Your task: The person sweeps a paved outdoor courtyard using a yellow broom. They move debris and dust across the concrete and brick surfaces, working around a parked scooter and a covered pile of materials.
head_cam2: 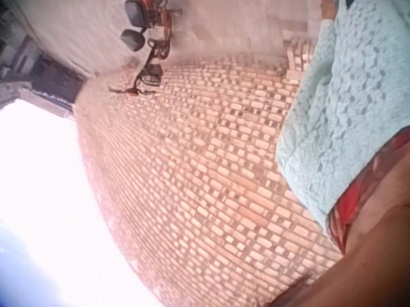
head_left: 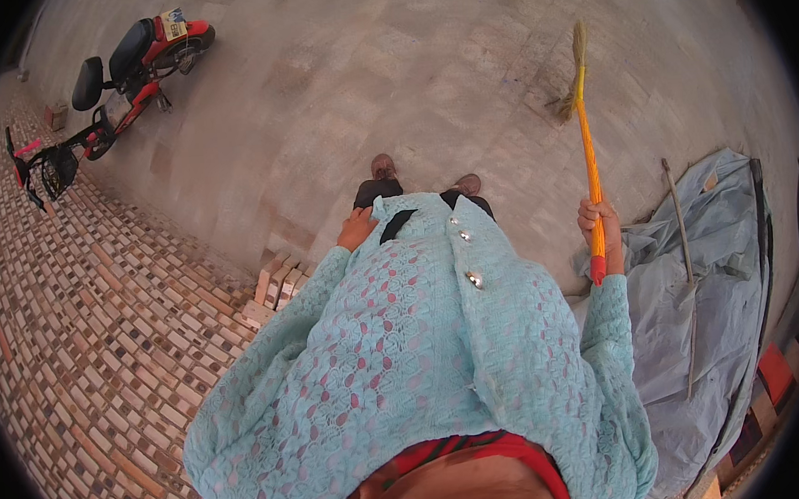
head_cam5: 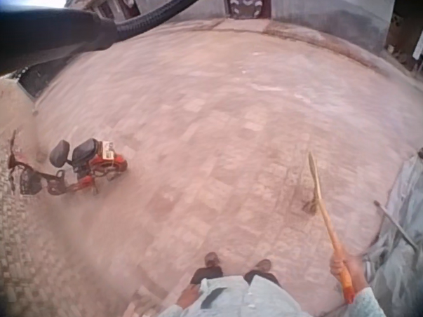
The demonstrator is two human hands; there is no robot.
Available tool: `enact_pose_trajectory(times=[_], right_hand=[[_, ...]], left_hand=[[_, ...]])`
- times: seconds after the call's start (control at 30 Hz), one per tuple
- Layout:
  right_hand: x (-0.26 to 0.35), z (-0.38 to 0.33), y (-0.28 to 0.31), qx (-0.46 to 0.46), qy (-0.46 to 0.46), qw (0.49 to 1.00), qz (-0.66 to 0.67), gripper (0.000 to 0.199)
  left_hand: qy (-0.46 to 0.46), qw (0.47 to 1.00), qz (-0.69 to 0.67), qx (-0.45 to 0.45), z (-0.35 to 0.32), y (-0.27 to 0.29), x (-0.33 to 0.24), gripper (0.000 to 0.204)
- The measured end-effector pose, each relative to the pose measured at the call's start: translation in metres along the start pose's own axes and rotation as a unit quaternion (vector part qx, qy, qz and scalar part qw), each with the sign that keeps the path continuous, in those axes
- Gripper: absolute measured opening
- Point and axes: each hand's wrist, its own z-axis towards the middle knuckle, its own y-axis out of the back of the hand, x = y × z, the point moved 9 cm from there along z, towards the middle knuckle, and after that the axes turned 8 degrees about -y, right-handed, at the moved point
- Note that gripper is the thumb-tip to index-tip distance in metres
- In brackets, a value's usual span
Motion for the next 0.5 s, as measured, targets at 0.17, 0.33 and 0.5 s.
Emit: enact_pose_trajectory(times=[0.17, 0.33, 0.5], right_hand=[[-0.037, -0.069, -0.037, 0.024, -0.023, 0.999, 0.013, 0.066], [-0.099, -0.084, -0.063, 0.109, -0.145, 0.975, 0.129, 0.058], [-0.158, -0.033, -0.057, 0.126, -0.254, 0.953, 0.108, 0.051]], left_hand=[[-0.018, 1.000, 0.001, 0.010, 0.004, 0.002, 0.000, 0.044], [-0.002, 0.999, 0.023, 0.039, 0.010, 0.007, -0.008, 0.043], [-0.016, 0.999, 0.018, 0.031, 0.008, 0.007, -0.005, 0.042]])
